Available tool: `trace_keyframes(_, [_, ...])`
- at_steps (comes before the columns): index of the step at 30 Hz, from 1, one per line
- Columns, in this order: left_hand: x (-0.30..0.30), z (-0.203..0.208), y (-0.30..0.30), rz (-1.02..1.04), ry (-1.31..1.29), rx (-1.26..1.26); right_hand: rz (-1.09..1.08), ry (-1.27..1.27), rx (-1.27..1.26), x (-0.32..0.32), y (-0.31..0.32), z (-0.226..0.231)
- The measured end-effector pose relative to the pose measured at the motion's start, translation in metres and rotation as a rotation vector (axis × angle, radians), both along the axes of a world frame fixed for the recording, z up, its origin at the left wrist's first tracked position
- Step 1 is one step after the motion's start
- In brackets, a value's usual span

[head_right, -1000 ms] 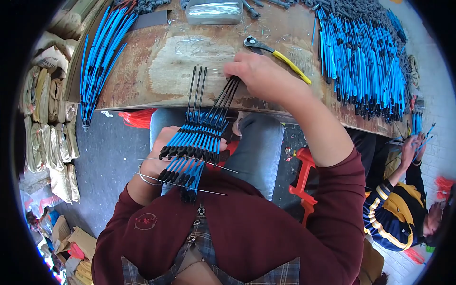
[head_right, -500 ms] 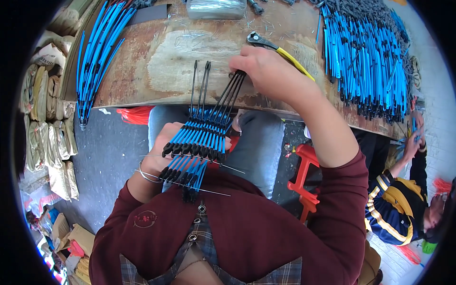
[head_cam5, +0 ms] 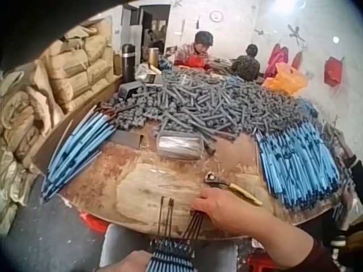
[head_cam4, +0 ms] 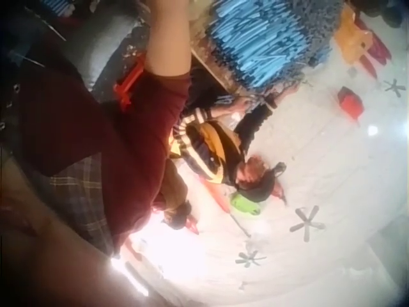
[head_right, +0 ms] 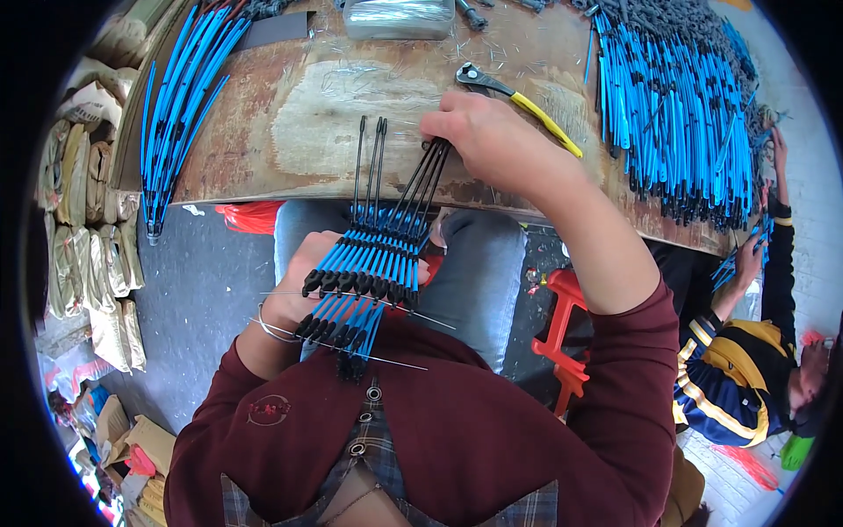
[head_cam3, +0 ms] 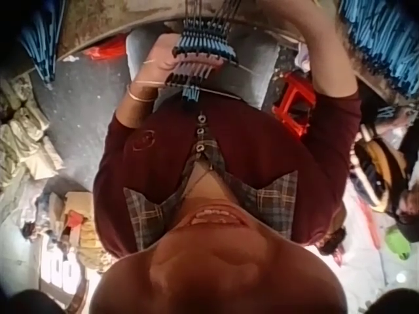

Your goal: The person threads wire through umbrella ribs, mounts the ribs onto a central plastic hub, tightens and cuts the wire using pliers, and spreads open the assembled umbrella frame by hand.

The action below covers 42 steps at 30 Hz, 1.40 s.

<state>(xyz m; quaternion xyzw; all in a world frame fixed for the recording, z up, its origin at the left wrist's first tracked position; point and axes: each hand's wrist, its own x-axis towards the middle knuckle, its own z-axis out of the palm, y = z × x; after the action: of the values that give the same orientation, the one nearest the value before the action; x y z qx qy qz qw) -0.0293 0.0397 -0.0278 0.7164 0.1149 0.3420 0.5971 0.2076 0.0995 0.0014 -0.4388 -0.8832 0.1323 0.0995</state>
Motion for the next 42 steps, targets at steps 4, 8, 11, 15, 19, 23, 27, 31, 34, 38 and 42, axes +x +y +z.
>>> trace_keyframes(4, [0.000, -0.001, 0.000, 0.010, 0.021, 0.048, 0.016, 0.008, 0.004, 0.000, 0.002, 0.000])
trace_keyframes(8, [-0.001, -0.001, 0.000, 0.000, 0.020, -0.021, 0.019, 0.019, 0.004, 0.000, 0.002, 0.001])
trace_keyframes(11, [-0.001, 0.005, -0.003, -0.012, 0.024, -0.162, 0.018, 0.015, 0.006, 0.001, 0.002, 0.000])
trace_keyframes(15, [-0.001, 0.007, 0.000, -0.006, 0.020, -0.195, 0.021, 0.021, 0.016, 0.000, 0.003, -0.002])
trace_keyframes(19, [-0.001, 0.001, 0.001, 0.009, -0.009, 0.065, 0.023, 0.013, 0.033, -0.003, 0.004, -0.003])
trace_keyframes(23, [-0.002, 0.003, -0.002, -0.020, 0.028, -0.195, 0.022, 0.027, 0.046, -0.005, 0.005, -0.005])
trace_keyframes(27, [-0.001, 0.000, -0.002, -0.006, 0.015, -0.203, 0.052, -0.027, 0.063, -0.008, 0.006, -0.007])
trace_keyframes(31, [-0.001, -0.002, -0.001, 0.018, 0.004, -0.108, 0.063, -0.049, 0.195, -0.020, 0.001, -0.008])
trace_keyframes(34, [-0.003, 0.002, -0.001, -0.013, 0.039, -0.277, 0.117, -0.248, 0.289, -0.029, -0.005, -0.004])
trace_keyframes(38, [-0.003, 0.001, 0.000, 0.016, -0.029, -0.040, 0.096, -0.256, 0.269, -0.029, -0.006, -0.002])
trace_keyframes(42, [-0.004, 0.001, -0.006, 0.004, 0.011, -0.315, 0.066, -0.284, 0.231, -0.026, -0.006, -0.006])
